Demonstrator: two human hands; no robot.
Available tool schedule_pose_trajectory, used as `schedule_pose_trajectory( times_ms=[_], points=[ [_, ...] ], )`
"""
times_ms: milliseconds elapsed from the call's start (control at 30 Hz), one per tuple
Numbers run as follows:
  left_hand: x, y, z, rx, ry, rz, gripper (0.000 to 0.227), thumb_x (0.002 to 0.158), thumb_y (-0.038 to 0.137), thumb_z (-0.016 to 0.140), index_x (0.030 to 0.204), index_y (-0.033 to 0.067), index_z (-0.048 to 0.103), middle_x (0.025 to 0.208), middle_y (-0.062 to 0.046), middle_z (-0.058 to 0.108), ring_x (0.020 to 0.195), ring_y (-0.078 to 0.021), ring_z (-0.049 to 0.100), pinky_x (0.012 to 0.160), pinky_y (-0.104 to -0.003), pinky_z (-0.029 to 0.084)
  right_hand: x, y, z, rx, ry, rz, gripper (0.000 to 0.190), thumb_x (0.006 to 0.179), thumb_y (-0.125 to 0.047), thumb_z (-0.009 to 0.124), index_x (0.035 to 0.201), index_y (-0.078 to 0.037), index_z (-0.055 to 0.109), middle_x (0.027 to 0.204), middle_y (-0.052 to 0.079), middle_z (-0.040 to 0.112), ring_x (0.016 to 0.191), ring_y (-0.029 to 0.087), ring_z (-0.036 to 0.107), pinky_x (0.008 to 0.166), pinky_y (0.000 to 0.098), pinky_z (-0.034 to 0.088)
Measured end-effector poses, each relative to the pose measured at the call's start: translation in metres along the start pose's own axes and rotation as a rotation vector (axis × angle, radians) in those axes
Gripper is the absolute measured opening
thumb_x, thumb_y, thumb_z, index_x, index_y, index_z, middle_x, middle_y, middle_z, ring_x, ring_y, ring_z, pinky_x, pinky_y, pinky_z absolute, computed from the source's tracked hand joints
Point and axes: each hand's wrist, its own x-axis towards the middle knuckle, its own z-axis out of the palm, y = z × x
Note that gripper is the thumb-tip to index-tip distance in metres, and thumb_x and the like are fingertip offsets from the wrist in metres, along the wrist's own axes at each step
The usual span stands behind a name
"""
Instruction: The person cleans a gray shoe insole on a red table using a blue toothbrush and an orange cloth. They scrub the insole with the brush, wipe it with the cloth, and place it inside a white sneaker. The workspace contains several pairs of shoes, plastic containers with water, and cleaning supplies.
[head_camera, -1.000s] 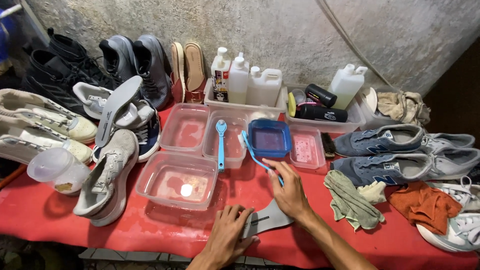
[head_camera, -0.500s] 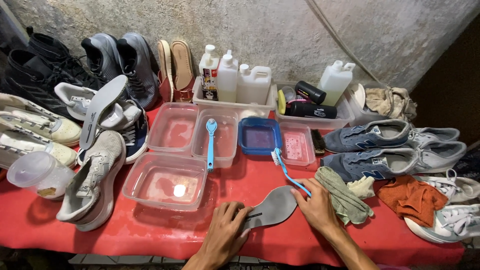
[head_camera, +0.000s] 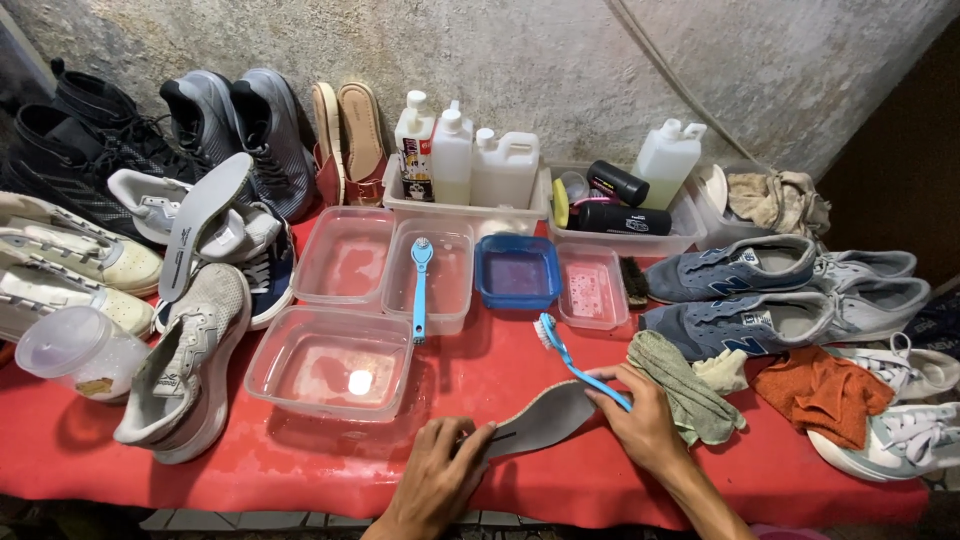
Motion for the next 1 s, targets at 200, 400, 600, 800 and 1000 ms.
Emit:
schedule_pose_trajectory(
  times_ms=[200, 400, 600, 800, 1000],
  points=[
    [0.000, 0.005, -0.014, -0.197, 0.025, -0.220, 0.027, 0.094, 0.022, 0.071, 0.118, 0.0106, 0.066, 0.102, -0.010, 0.056, 0.087, -0.0261, 0.052, 0.073, -0.040, 0.044, -0.010, 0.008, -0.007, -0.014, 0.038, -0.122, 0.013, 0.080, -0.008, 0.080, 0.093, -0.011, 0.081, 0.093, 0.000, 0.082, 0.088, 0.015, 0.076, 0.074, 0.0274, 0.056],
    [0.000, 0.014, -0.017, -0.154, 0.078, -0.171, 0.004, 0.093, 0.014, 0.067, 0.097, 0.0136, 0.064, 0.091, -0.007, 0.052, 0.077, -0.0230, 0.049, 0.066, -0.037, 0.037, -0.022, 0.008, -0.019, -0.023, -0.025, -0.092, 0.015, 0.079, -0.004, 0.078, 0.090, -0.013, 0.081, 0.090, -0.003, 0.079, 0.061, 0.009, 0.056, 0.049, 0.0242, 0.039],
    [-0.013, 0.013, -0.012, -0.133, -0.013, -0.073, 0.014, 0.086, 0.010, 0.071, 0.099, 0.0093, 0.064, 0.097, -0.008, 0.054, 0.080, -0.0220, 0.050, 0.067, -0.036, 0.042, -0.038, 0.014, -0.038, -0.089, -0.197, -0.081, 0.020, 0.073, -0.001, 0.074, 0.086, -0.014, 0.081, 0.095, -0.002, 0.076, 0.050, 0.007, 0.055, 0.041, 0.0222, 0.041],
    [-0.017, 0.009, -0.014, -0.170, -0.041, 0.004, 0.017, 0.084, 0.009, 0.067, 0.100, 0.0086, 0.064, 0.099, -0.009, 0.057, 0.081, -0.0240, 0.051, 0.069, -0.038, 0.043, -0.050, 0.014, -0.045, -0.176, -0.268, -0.032, 0.027, 0.068, -0.003, 0.070, 0.085, -0.019, 0.083, 0.089, -0.007, 0.080, 0.056, 0.008, 0.061, 0.045, 0.0250, 0.045],
    [-0.003, 0.014, -0.018, -0.285, 0.018, -0.080, 0.019, 0.089, 0.008, 0.069, 0.107, 0.0075, 0.066, 0.098, -0.008, 0.060, 0.077, -0.0234, 0.056, 0.070, -0.037, 0.046, -0.039, 0.013, -0.044, -0.083, -0.218, 0.030, 0.018, 0.077, -0.002, 0.079, 0.089, -0.014, 0.084, 0.087, -0.002, 0.077, 0.052, 0.009, 0.055, 0.042, 0.0227, 0.046]
  ],
)
